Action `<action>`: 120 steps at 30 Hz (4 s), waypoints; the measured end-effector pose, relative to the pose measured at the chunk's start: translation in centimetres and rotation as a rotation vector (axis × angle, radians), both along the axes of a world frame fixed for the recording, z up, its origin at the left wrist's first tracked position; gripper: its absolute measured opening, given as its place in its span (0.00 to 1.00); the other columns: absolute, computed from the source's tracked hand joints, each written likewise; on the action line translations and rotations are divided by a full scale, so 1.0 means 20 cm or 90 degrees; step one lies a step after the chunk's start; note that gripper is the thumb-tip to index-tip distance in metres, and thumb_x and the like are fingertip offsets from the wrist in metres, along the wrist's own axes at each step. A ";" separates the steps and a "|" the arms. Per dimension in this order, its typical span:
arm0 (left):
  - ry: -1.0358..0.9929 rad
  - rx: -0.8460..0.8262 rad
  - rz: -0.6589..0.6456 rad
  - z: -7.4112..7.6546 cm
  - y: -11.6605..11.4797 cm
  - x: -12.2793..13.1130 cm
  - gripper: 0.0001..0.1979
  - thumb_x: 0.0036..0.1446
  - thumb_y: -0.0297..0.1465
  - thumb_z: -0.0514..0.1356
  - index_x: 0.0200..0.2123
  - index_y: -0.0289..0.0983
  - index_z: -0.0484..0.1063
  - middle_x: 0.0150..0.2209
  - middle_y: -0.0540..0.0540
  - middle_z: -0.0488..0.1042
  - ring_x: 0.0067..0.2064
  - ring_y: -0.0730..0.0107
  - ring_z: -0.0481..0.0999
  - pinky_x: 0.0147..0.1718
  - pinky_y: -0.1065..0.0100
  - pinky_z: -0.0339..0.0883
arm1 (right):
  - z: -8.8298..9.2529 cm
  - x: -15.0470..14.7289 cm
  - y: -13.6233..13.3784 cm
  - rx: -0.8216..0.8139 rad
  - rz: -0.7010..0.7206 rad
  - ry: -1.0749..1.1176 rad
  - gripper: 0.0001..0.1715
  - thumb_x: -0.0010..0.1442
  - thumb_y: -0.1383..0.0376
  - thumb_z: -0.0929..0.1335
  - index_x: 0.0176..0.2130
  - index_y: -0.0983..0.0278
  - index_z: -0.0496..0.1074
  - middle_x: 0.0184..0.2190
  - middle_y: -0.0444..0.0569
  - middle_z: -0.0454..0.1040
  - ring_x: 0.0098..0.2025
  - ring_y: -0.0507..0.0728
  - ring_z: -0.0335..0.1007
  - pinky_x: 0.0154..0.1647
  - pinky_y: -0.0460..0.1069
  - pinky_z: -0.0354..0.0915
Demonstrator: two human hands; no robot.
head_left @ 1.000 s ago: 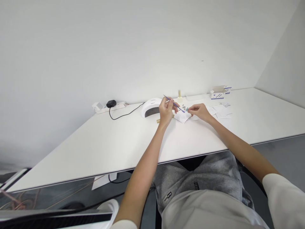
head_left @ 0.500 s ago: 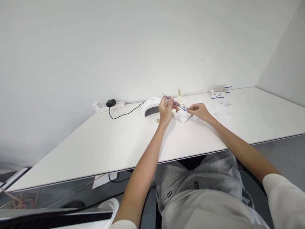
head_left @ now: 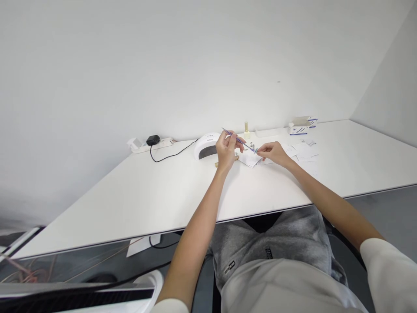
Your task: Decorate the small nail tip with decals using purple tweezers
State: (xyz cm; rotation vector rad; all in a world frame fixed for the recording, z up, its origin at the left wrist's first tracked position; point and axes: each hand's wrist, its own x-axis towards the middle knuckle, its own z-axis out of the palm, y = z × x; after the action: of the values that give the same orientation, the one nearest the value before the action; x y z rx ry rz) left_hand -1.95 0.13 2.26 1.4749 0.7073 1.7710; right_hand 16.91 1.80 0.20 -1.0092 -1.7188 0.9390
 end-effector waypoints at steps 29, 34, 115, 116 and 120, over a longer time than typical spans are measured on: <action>-0.113 -0.026 -0.014 -0.01 0.05 -0.04 0.19 0.55 0.46 0.61 0.33 0.38 0.58 0.26 0.48 0.76 0.19 0.75 0.71 0.21 0.71 0.65 | -0.02 0.00 0.01 -0.027 0.032 0.050 0.08 0.43 0.65 0.74 0.28 0.67 0.78 0.23 0.48 0.78 0.27 0.55 0.75 0.36 0.51 0.74; -0.118 -0.038 -0.010 0.00 0.04 -0.04 0.19 0.55 0.45 0.62 0.33 0.38 0.59 0.25 0.48 0.76 0.19 0.76 0.70 0.20 0.72 0.64 | -0.01 0.00 0.01 -0.002 0.011 0.039 0.07 0.43 0.67 0.73 0.28 0.67 0.78 0.26 0.49 0.78 0.29 0.56 0.76 0.38 0.51 0.73; -0.124 -0.075 -0.006 -0.04 0.05 -0.05 0.16 0.54 0.41 0.62 0.32 0.36 0.62 0.27 0.45 0.76 0.20 0.75 0.71 0.21 0.71 0.66 | -0.11 -0.15 -0.12 -0.044 0.341 -0.160 0.10 0.42 0.62 0.75 0.28 0.64 0.79 0.28 0.46 0.77 0.28 0.50 0.65 0.30 0.45 0.61; -0.120 -0.075 -0.008 -0.04 0.05 -0.05 0.16 0.54 0.41 0.62 0.32 0.36 0.62 0.27 0.45 0.76 0.20 0.75 0.71 0.21 0.71 0.66 | -0.11 -0.15 -0.12 -0.037 0.348 -0.170 0.10 0.42 0.62 0.76 0.27 0.64 0.79 0.28 0.46 0.77 0.29 0.50 0.65 0.31 0.45 0.60; -0.111 -0.081 -0.013 -0.04 0.05 -0.05 0.16 0.54 0.41 0.62 0.33 0.36 0.63 0.27 0.45 0.77 0.19 0.75 0.71 0.21 0.71 0.66 | -0.13 -0.15 -0.10 -0.036 0.348 -0.209 0.11 0.42 0.61 0.76 0.28 0.65 0.80 0.27 0.46 0.76 0.29 0.51 0.63 0.31 0.46 0.58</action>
State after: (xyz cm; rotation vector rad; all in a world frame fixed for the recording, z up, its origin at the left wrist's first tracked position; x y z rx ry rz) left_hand -2.99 1.14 1.40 1.2221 0.6996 1.7799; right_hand 13.86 -0.28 -2.31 -0.7667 -2.3235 1.2146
